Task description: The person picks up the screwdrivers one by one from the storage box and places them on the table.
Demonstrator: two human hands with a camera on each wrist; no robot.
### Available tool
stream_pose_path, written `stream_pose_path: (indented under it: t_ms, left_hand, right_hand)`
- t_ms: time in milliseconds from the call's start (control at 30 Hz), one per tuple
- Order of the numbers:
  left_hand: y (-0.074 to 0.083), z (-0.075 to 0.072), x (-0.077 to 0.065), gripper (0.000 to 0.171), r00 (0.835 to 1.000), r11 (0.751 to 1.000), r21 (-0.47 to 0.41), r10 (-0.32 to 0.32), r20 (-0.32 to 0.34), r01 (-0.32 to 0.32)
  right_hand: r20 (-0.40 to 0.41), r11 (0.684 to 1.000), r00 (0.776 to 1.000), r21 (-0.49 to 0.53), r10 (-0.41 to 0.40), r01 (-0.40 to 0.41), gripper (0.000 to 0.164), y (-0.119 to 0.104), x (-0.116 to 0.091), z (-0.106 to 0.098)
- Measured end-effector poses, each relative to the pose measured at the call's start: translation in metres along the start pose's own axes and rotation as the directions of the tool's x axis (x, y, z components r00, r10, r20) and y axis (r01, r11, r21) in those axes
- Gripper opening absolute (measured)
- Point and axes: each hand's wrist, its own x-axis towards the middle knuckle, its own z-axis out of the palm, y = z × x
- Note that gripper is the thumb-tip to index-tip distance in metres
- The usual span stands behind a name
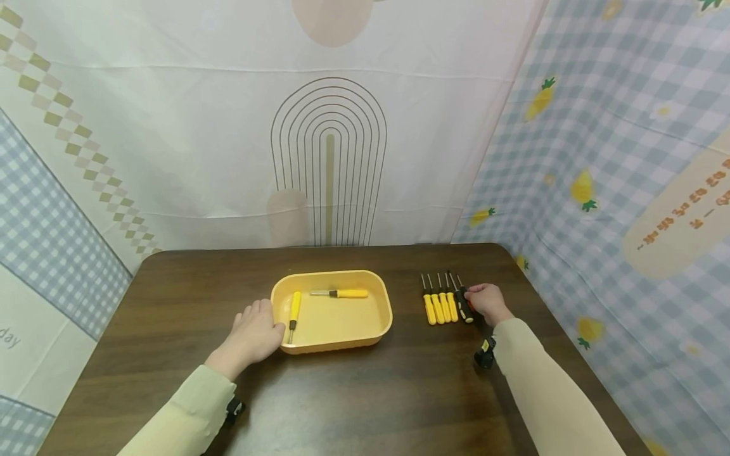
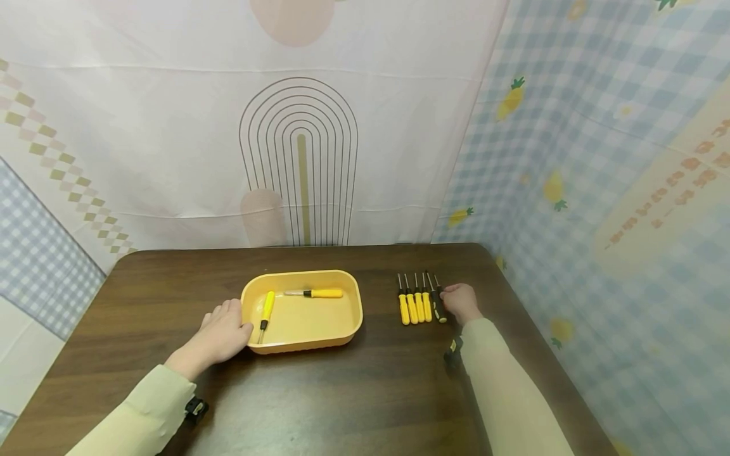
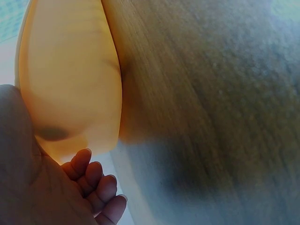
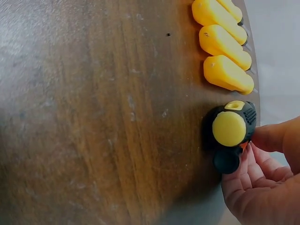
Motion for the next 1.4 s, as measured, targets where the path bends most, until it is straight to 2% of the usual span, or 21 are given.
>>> stream_pose_path:
  t_ms: [500, 833, 967, 1100, 1200, 1400]
  left_hand:
    - [0.001, 0.000, -0.001, 0.033, 1.000, 1.000, 0.002, 0.005, -0.006, -0.005]
    - [0.002, -0.001, 0.000, 0.034, 1.000, 1.000, -0.001, -0.007, 0.003, 0.007]
    - [0.002, -0.002, -0.001, 0.036, 1.000, 1.000, -0.007, -0.008, 0.009, 0.008]
    - [0.002, -0.003, -0.001, 0.036, 1.000, 1.000, -0.013, -0.011, 0.016, 0.011]
    - [0.002, -0.003, -0.001, 0.036, 1.000, 1.000, -0.015, -0.012, 0.018, 0.013]
    - [0.003, -0.003, -0.001, 0.035, 1.000, 1.000, -0.012, -0.014, 0.021, 0.014]
  right_hand:
    - [-0.017, 0.999, 0.999, -0.037, -0.033, 0.033, 0.029, 0.001, -0.003, 0.000]
    - [-0.069, 0.995, 0.993, -0.042, -0.094, 0.091, 0.041, -0.006, -0.013, -0.006]
    - [-0.083, 0.987, 0.986, -0.070, -0.147, 0.142, 0.053, -0.015, -0.017, -0.009]
    - [-0.045, 0.984, 0.983, -0.037, -0.177, 0.175, 0.062, -0.028, -0.020, -0.007]
    - [-0.019, 0.979, 0.979, -0.014, -0.202, 0.202, 0.066, -0.040, -0.025, -0.002]
    - [0.016, 0.959, 0.959, -0.036, -0.282, 0.283, 0.068, -0.064, -0.038, 0.014]
